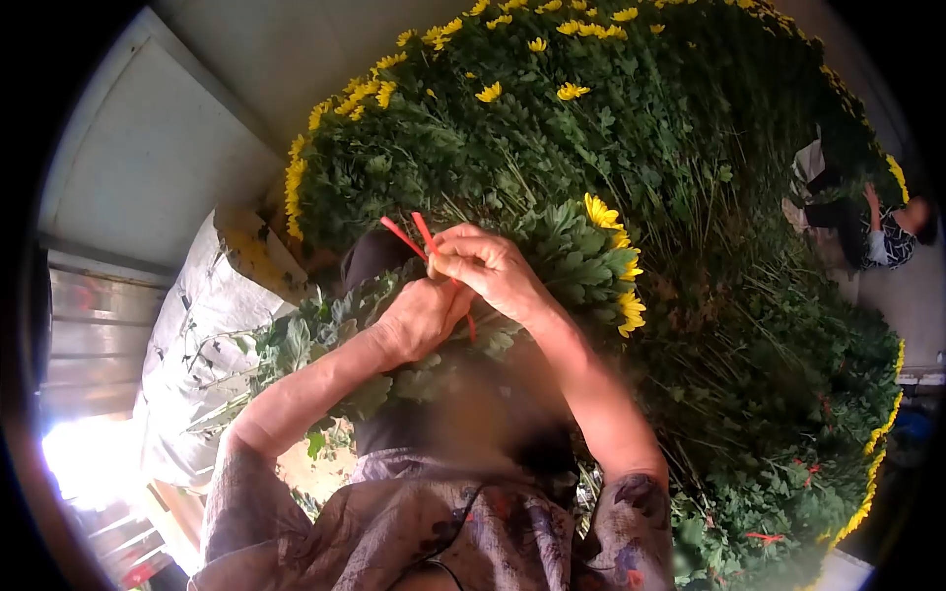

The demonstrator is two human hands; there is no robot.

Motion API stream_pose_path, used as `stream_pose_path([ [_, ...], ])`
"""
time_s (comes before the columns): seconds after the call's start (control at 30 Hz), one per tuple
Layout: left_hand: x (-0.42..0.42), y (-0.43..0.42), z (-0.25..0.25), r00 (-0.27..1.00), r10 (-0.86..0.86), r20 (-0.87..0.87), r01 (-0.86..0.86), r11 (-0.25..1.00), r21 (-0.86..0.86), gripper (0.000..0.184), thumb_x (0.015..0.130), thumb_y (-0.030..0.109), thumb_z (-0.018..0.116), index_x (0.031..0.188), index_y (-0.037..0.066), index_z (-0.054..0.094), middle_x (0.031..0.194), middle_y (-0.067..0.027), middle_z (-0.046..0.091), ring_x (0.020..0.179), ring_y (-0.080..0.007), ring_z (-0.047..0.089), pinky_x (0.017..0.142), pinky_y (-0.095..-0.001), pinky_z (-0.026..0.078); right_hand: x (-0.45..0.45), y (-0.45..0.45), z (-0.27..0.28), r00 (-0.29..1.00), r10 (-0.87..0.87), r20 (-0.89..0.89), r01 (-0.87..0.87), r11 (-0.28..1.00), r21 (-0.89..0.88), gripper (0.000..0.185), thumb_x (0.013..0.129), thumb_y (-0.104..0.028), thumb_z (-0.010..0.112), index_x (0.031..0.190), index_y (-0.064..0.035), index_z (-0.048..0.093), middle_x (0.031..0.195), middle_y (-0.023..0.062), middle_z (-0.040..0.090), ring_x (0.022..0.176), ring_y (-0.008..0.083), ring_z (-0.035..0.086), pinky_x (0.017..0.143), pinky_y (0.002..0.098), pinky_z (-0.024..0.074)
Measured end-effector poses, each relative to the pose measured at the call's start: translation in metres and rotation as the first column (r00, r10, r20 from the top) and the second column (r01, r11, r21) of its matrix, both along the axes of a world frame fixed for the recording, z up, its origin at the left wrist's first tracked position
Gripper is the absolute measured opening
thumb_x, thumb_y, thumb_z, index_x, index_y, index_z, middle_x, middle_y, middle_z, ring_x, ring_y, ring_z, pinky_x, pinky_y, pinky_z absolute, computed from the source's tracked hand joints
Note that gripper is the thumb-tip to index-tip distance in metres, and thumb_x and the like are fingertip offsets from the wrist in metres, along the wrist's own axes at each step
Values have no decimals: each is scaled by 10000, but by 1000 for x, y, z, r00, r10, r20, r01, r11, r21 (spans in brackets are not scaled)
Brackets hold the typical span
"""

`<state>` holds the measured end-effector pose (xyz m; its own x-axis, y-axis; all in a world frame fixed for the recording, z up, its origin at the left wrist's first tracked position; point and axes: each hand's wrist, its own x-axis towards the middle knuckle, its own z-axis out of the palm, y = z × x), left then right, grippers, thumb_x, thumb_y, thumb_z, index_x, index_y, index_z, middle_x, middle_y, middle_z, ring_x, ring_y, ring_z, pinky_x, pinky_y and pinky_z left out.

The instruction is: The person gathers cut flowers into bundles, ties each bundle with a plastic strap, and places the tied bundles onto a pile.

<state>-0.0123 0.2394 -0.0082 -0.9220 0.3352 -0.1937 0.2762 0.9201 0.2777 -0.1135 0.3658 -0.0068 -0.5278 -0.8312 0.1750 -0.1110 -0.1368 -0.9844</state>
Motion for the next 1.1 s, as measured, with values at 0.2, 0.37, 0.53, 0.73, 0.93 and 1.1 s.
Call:
stream_pose_path([
  [0.2,-4,9,9,996,28,86,-21,997,-74,160,775,130,537,901,39,576,791,-170,606,710,-324,619,601,-402,495,1,-38,14,911,97,-402,215,718,662,270,843,-294,613,983,-71,670,972,76,663,848,240,638,735,334,487],
  [0.37,7,4,-1,988,43,-146,-13,980,199,131,768,126,564,850,32,603,837,-174,606,787,-338,605,735,-452,489,51,-17,17,677,-324,-660,578,789,206,122,870,-106,582,884,-49,689,843,30,663,705,139,620,615,266,495],
  [0.53,26,0,17,779,195,-596,81,911,404,217,755,161,677,926,33,643,989,-157,632,990,-330,601,888,-457,458,44,10,2,852,-512,111,501,858,113,159,882,-139,603,884,-2,683,751,0,637,647,54,500,577,199,408],
  [0.73,31,-4,13,803,579,140,-394,341,854,147,794,98,689,899,-1,665,889,-99,654,840,-191,618,780,-293,471,36,20,0,914,-365,175,365,930,35,139,877,-81,603,872,34,681,847,32,654,749,59,563,675,200,449],
  [0.93,3,-19,0,813,383,439,-521,143,841,237,891,180,595,936,-44,659,846,-40,660,795,-80,548,744,-231,431,38,19,-5,951,-299,78,300,954,-3,92,849,-37,628,883,30,679,865,58,657,777,99,607,689,215,485],
  [1.1,-7,-20,-2,842,165,513,-532,100,841,253,920,217,557,921,-16,656,811,-20,633,758,-72,526,731,-237,425,38,23,-6,948,-304,-95,294,950,-103,103,825,2,644,924,30,652,864,47,627,784,98,601,680,216,491],
])
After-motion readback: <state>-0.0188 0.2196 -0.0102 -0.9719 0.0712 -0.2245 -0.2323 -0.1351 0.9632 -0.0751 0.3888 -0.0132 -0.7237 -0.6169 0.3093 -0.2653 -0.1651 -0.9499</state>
